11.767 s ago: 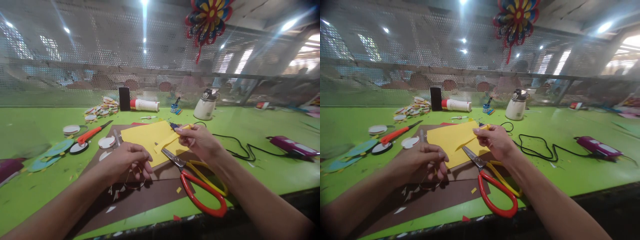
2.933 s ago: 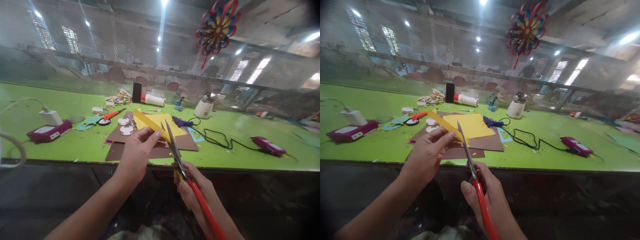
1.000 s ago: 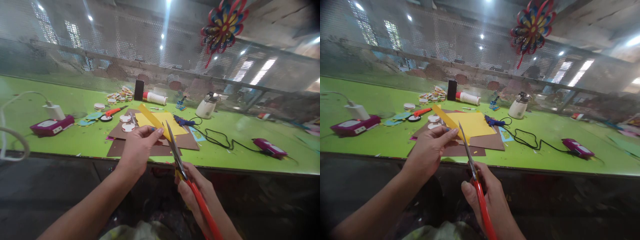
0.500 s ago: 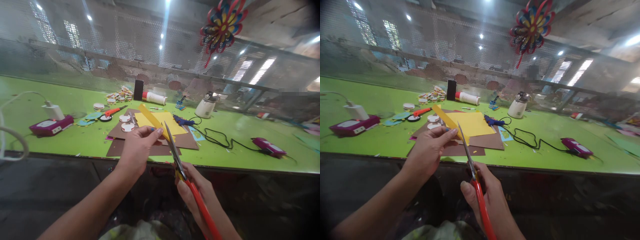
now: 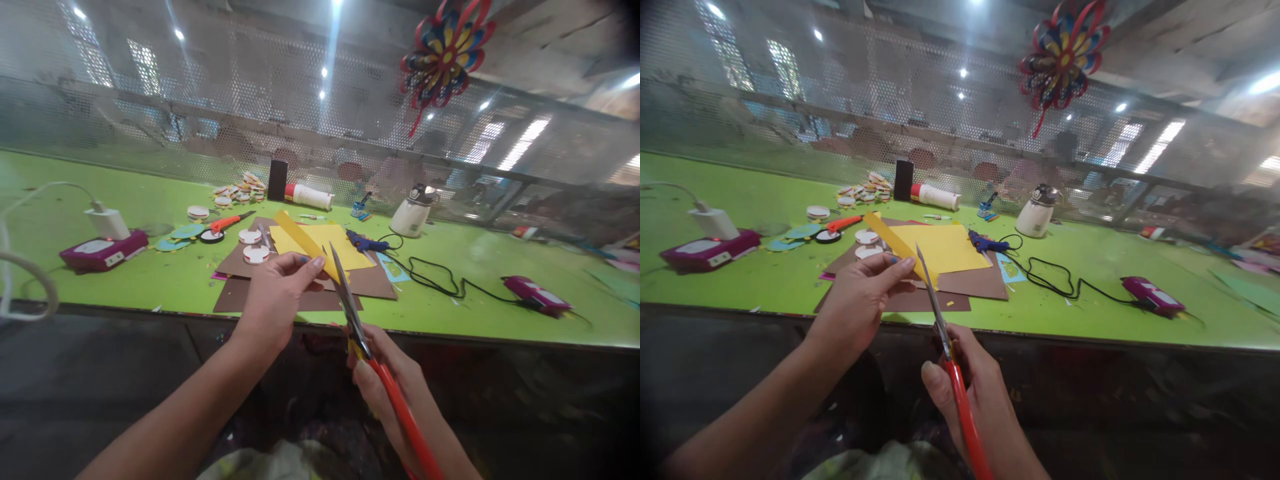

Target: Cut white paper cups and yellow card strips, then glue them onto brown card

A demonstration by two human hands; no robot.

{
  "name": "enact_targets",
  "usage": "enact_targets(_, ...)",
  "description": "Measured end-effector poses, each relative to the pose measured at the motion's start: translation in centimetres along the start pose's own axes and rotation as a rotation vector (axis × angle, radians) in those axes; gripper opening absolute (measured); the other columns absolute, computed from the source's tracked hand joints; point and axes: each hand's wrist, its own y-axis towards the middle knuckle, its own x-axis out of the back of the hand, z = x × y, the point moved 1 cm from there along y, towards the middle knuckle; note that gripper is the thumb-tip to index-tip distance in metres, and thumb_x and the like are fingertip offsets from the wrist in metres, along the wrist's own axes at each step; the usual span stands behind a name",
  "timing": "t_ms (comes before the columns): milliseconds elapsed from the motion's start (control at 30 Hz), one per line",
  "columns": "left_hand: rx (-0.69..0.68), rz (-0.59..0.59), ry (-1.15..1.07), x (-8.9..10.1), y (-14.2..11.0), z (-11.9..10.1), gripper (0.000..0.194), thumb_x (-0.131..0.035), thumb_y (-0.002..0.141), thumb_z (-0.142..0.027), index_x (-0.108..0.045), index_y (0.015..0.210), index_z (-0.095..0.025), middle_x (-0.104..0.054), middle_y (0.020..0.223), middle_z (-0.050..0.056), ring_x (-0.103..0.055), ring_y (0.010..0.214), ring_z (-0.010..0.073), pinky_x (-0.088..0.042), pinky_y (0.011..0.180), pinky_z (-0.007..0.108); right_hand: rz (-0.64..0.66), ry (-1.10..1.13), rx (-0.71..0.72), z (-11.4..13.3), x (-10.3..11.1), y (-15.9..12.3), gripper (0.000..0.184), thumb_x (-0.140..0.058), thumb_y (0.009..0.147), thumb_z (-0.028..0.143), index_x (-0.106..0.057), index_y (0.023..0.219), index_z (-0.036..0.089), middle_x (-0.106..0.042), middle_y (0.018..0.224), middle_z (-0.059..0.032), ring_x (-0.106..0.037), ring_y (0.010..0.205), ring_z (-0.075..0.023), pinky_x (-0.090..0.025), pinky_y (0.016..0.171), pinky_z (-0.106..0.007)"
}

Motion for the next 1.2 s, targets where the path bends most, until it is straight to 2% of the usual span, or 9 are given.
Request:
enact_targets(133,-0.004,-0.001,-0.013,-0.02,-0.01,0.03,0.019,-0.078,0.067,-0.029,-0.071,0.072,-0.012,-0.068,0.070,0.004,-0.062,0.066,0.0128,-0.051,0.061,0.022,-0.059,0.019,-0.009,0.12,-0.32,-0.14,0.039,-0.051,0.086,0.057,-0.055,0.101,0.021,-0.051,0.073,0.0015,-0.042,0.061,-0.0122,-0.036,0.055,-0.024)
enact_targets(300,-0.004,0.006,-0.022,0.10,0.00,0.02,0.020,-0.078,0.068,-0.029,-0.071,0.074,-0.011,-0.069,0.071,0.004,-0.062,0.067,0.0129,-0.051,0.061,0.022,-0.042,0.044,-0.022,0.25,-0.35,-0.13,0.039,-0.052,0.087,0.056,-0.056,0.102,0.020,-0.050,0.069,0.0021,-0.039,0.057,-0.0114,-0.033,0.050,-0.024)
enact_targets(667,0.011,-0.002,-0.020,0.08,-0.03,0.12,0.020,-0.077,0.069,-0.028,-0.071,0.075,-0.011,-0.069,0.071,0.004,-0.063,0.066,0.0138,-0.052,0.062,0.023,0.000,0.094,-0.047,0.03,-0.33,-0.12,0.039,-0.052,0.087,0.057,-0.055,0.101,0.020,-0.043,0.069,0.0040,-0.035,0.057,-0.0105,-0.030,0.050,-0.024)
enact_targets(1200,0.027,0.019,-0.104,-0.05,-0.18,0.33,0.017,-0.077,0.068,-0.026,-0.071,0.073,-0.012,-0.072,0.075,0.006,-0.065,0.066,0.0136,-0.054,0.063,0.024,-0.029,0.127,-0.065,0.18,-0.59,-0.22,0.045,-0.051,0.085,0.061,-0.055,0.101,0.020,-0.043,0.068,0.0039,-0.035,0.056,-0.0104,-0.029,0.049,-0.024)
